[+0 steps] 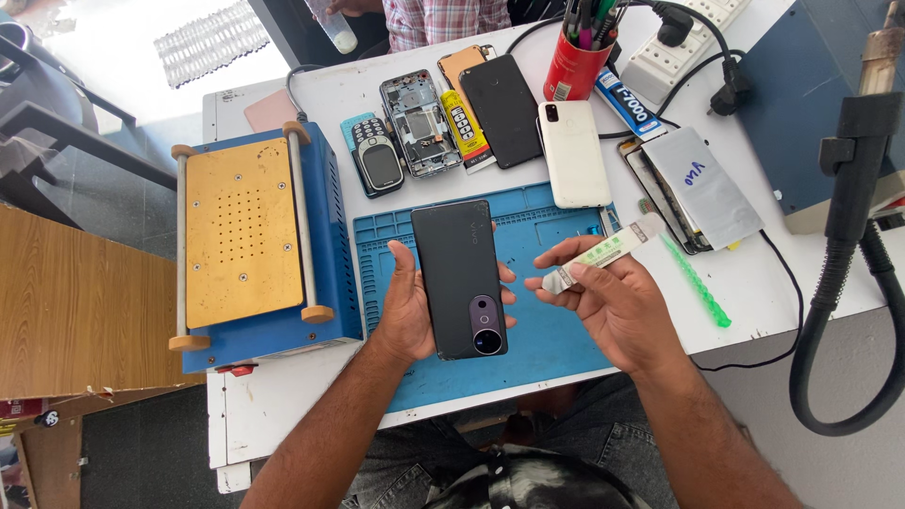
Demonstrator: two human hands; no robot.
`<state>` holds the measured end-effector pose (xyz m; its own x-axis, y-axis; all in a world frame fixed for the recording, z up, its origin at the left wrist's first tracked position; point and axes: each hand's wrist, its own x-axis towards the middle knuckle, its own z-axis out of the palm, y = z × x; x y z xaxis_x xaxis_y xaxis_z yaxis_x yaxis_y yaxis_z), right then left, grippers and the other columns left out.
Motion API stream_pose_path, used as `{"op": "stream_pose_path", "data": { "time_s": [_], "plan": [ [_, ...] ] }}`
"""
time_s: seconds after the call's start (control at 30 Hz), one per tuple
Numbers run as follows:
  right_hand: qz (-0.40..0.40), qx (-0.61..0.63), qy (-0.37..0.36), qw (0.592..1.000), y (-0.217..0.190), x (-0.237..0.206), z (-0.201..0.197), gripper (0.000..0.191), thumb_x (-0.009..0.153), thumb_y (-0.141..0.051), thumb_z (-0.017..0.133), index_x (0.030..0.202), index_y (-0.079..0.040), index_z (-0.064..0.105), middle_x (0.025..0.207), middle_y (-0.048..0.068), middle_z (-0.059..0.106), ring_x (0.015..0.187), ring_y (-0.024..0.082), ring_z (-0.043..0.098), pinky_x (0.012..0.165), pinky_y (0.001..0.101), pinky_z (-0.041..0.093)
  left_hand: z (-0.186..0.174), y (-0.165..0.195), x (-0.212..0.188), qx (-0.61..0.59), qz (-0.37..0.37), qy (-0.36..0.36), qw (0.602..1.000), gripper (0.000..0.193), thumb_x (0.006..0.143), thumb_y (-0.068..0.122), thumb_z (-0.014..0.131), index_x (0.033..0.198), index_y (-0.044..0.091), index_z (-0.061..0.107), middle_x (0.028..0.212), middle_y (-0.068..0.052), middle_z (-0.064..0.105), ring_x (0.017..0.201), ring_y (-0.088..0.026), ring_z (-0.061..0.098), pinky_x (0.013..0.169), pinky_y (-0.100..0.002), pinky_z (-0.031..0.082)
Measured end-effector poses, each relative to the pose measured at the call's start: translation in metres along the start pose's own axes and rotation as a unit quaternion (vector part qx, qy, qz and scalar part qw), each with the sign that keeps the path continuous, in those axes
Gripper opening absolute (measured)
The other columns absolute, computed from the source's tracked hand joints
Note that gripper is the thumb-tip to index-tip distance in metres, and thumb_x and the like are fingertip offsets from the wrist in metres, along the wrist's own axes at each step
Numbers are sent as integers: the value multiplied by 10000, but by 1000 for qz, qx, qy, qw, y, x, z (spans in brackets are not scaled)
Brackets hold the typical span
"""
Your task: The person disassembles a smartphone at a repair bench. They remove the back cover and battery from one phone, set it aside, then hold another phone and use a blade-like tool to pry and scrape along the edges of the device, working around its sides.
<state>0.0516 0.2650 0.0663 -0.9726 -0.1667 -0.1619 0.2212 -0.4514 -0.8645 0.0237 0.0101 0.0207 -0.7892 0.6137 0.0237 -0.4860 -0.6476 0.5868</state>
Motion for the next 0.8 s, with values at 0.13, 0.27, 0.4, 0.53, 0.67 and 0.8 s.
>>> {"op": "stream_pose_path", "data": {
  "time_s": [0.13, 0.27, 0.4, 0.53, 0.67, 0.8],
  "plan": [
    [-16, -10, 1, 1000, -2, 0, 4, 271, 1024, -114, 600, 1234, 56, 627, 1101, 220, 680, 1100, 363, 738, 964, 447, 619, -1, -1, 0, -5, 7, -2, 1000, 1096, 891, 876, 212, 1653, 91, 277, 1299, -273, 607, 1182, -363, 667, 969, -630, 594],
    [-63, -40, 25, 997, 3, 1, 9, 250, 993, -106, 653, 1187, 52, 657, 1057, 153, 719, 973, 302, 760, 839, 401, 639, -1, -2, 1, -11, 11, 21, 1000, 1070, 894, 867, 207, 1615, 83, 312, 1310, -279, 605, 1181, -368, 665, 956, -622, 602],
    [-78, -119, 29, 989, 14, 4, 14, 263, 983, -110, 673, 1183, 59, 698, 931, 167, 766, 836, 254, 766, 718, 369, 643, 1, -2, 1, -7, 29, 65, 997, 1022, 912, 848, 209, 1588, 98, 360, 1298, -267, 598, 1182, -358, 662, 946, -601, 615],
    [-77, -112, -1, 991, 27, 3, 21, 257, 1003, -104, 663, 1195, 60, 707, 945, 187, 774, 865, 247, 769, 778, 363, 651, 1, 0, 3, -16, 41, 118, 992, 972, 938, 817, 223, 1500, 52, 430, 1322, -249, 602, 1202, -351, 657, 924, -574, 632],
    [-88, -99, -37, 990, 35, -6, 24, 241, 1018, -99, 630, 1195, 52, 695, 1066, 201, 757, 953, 252, 767, 834, 377, 659, -1, 0, 5, 5, 71, 147, 986, 911, 969, 801, 242, 1463, 67, 460, 1278, -247, 601, 1193, -361, 653, 872, -552, 628],
    [-93, -110, -44, 989, 39, -12, 23, 244, 1021, -87, 620, 1203, 59, 691, 1104, 221, 741, 966, 271, 768, 826, 396, 662, -1, 0, 5, -20, 81, 142, 986, 889, 965, 794, 242, 1468, 89, 446, 1272, -233, 586, 1190, -353, 646, 892, -572, 640]
  ]
}}
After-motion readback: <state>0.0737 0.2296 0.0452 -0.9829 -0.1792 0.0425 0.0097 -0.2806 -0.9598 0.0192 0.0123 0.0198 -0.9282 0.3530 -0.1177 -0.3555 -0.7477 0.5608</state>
